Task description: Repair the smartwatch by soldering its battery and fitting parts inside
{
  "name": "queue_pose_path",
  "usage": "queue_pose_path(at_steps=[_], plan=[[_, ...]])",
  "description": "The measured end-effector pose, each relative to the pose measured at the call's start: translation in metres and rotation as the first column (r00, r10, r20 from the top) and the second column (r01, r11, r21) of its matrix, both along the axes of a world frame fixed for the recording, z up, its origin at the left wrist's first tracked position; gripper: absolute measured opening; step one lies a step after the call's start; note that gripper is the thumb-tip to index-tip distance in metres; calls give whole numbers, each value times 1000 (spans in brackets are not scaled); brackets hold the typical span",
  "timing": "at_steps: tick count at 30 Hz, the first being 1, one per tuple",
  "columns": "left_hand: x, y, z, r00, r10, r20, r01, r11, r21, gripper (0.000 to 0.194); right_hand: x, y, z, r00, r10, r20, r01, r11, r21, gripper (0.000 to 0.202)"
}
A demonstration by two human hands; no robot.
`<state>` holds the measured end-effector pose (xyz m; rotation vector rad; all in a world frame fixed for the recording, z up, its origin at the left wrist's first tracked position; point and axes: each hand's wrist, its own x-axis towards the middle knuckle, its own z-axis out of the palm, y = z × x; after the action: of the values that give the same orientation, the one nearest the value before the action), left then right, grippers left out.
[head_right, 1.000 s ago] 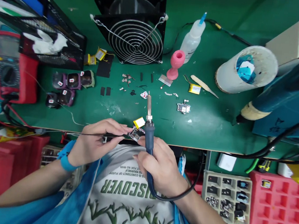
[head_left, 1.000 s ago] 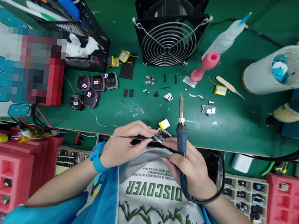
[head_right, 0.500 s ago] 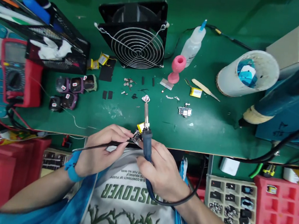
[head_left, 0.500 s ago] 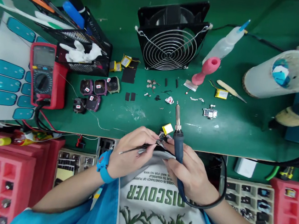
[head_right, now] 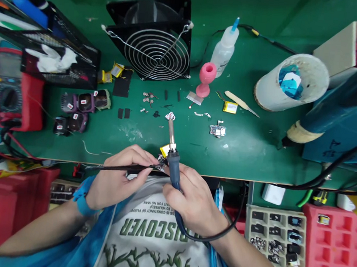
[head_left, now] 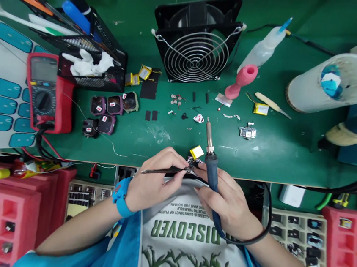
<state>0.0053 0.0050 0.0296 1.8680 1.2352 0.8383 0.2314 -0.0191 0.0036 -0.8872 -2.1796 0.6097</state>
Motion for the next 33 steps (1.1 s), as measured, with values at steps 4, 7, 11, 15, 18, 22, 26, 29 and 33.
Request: queue_pose_path(at_steps=[4,7,11,15,18,22,26,29,33], plan=[[1,-2,-1,1000,12,13,-12,1000,6,16,0,-2,-1,1000,-1,12,1,1000,-19,12],[2,-2,-2,1000,8,10,-8,1000,12,16,0,-2,0,1000,-5,20,5,1000,-6,12],[2,-3,-1,1000,7,-1,-7,1000,24,15,-1,-1,0,1000,-8,12,8,1000,-2,11],[2,-3,-2,1000,1,-2,0,999,34,16,-1,-1,0,1000,-9,10,9,1000,-6,10],[1,-2,-2,1000,-10,-14,10,999,34,15,0,-1,1,1000,-4,6,4,1000,-3,10],[1,0,-1,999,-25,-39,26,999,29,15,0,0,1,1000,-7,2,7,1000,5,9],[1,-1,-1,999,-34,-40,36,999,36,15,-1,0,1,1000,-2,-5,2,1000,8,10],[1,-1,-2,999,-34,-29,35,999,35,15,-1,0,1,1000,-2,-11,2,1000,8,11],[1,-1,-1,1000,-27,-6,27,999,20,15,-1,0,1,1000,-3,-9,3,1000,-1,10]])
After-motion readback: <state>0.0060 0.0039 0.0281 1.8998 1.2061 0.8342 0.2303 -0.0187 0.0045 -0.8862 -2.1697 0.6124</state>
